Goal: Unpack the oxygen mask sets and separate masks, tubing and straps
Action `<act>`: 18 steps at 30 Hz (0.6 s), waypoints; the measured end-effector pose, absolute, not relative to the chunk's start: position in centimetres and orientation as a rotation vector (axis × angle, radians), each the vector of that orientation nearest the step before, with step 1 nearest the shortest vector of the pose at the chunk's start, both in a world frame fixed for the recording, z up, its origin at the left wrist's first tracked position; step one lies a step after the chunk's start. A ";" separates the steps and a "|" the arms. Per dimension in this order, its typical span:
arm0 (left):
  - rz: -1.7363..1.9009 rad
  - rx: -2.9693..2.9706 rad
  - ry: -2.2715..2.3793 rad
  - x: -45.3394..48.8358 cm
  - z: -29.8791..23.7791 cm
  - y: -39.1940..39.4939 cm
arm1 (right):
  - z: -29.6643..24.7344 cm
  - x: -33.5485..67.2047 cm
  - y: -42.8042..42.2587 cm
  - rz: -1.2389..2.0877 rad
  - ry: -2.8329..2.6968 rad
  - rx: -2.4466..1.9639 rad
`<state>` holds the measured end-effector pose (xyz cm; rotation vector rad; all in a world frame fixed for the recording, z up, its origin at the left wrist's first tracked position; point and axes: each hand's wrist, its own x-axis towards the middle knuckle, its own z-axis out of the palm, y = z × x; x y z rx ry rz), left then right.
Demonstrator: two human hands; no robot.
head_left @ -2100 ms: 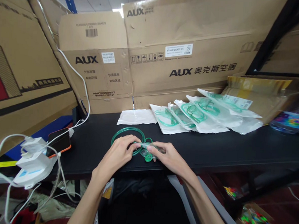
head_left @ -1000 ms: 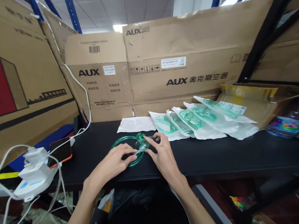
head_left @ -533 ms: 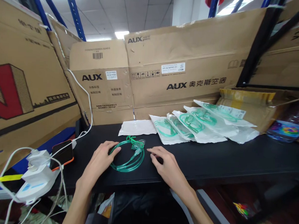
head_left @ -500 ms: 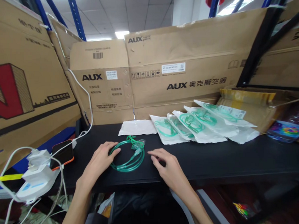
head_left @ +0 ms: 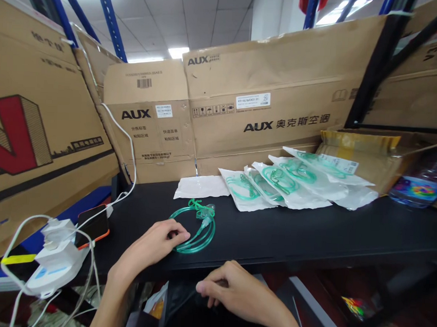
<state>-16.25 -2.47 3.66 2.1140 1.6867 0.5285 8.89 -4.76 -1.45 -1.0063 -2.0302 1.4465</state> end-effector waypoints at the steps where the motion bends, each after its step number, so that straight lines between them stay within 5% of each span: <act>1: 0.513 2.113 1.683 -16.0 3.8 -2.8 | -1.7 8.8 -4.8 1.476 -2.032 -1.001; 11: 0.373 2.198 1.478 -12.3 4.7 -7.0 | -2.6 6.0 -5.0 1.851 -1.524 -0.945; 18: 0.631 2.196 1.418 -11.7 4.8 -7.2 | -0.1 6.3 -6.1 1.881 -1.305 -0.794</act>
